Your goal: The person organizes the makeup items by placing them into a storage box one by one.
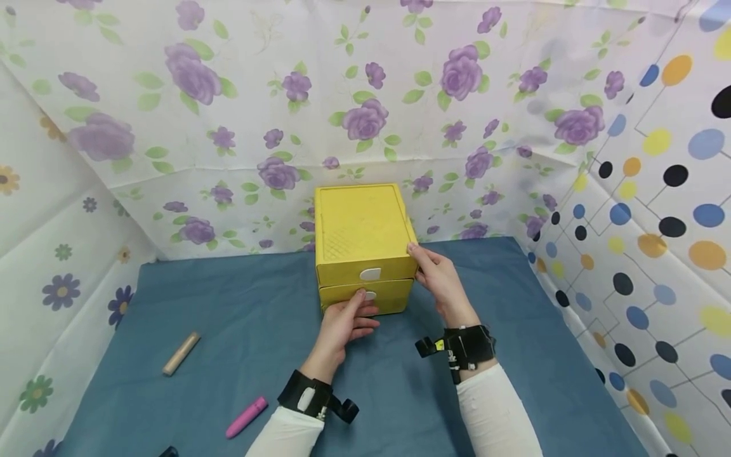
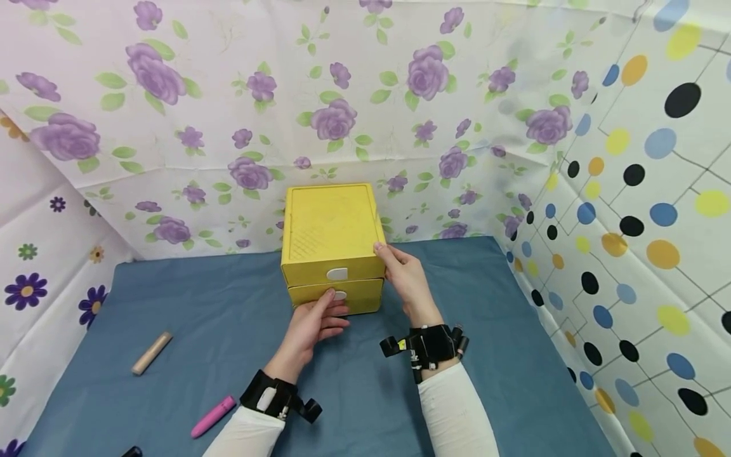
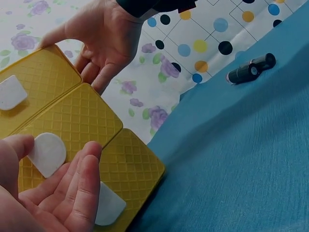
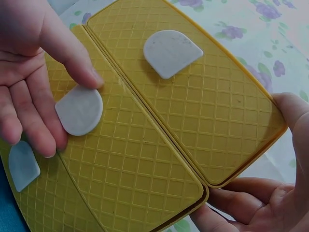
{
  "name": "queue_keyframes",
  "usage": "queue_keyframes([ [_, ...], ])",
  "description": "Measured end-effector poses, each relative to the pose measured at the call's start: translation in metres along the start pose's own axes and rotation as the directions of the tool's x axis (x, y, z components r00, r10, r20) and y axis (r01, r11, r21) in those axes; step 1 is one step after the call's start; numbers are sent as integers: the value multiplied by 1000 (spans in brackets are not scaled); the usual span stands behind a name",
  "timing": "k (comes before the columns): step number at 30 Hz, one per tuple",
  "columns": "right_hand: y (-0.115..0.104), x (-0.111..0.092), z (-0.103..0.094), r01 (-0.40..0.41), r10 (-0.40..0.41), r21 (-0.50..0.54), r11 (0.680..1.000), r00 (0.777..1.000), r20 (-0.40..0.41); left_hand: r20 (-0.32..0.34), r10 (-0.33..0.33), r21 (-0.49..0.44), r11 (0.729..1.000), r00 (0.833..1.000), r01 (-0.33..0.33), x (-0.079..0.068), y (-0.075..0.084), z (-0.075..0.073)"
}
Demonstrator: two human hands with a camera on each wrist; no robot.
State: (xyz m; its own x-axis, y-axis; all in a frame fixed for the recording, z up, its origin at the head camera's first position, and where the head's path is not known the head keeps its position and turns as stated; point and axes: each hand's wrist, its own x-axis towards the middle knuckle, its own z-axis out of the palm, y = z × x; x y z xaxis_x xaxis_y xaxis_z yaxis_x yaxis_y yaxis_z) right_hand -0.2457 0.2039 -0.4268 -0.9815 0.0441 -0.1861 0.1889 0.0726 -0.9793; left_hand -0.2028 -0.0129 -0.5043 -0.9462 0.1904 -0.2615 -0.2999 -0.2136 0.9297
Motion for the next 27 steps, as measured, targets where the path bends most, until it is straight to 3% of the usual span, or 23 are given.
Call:
queue_keyframes([
  [19,-1,3,3,-28,28,18,999,1000,10,-36,13,11,1000,999,-12,0,-1,2],
  [27,-2,1,1,-42,41,25,999,999,12,-32,5,53,999,999,-4,-13,-13,-2],
])
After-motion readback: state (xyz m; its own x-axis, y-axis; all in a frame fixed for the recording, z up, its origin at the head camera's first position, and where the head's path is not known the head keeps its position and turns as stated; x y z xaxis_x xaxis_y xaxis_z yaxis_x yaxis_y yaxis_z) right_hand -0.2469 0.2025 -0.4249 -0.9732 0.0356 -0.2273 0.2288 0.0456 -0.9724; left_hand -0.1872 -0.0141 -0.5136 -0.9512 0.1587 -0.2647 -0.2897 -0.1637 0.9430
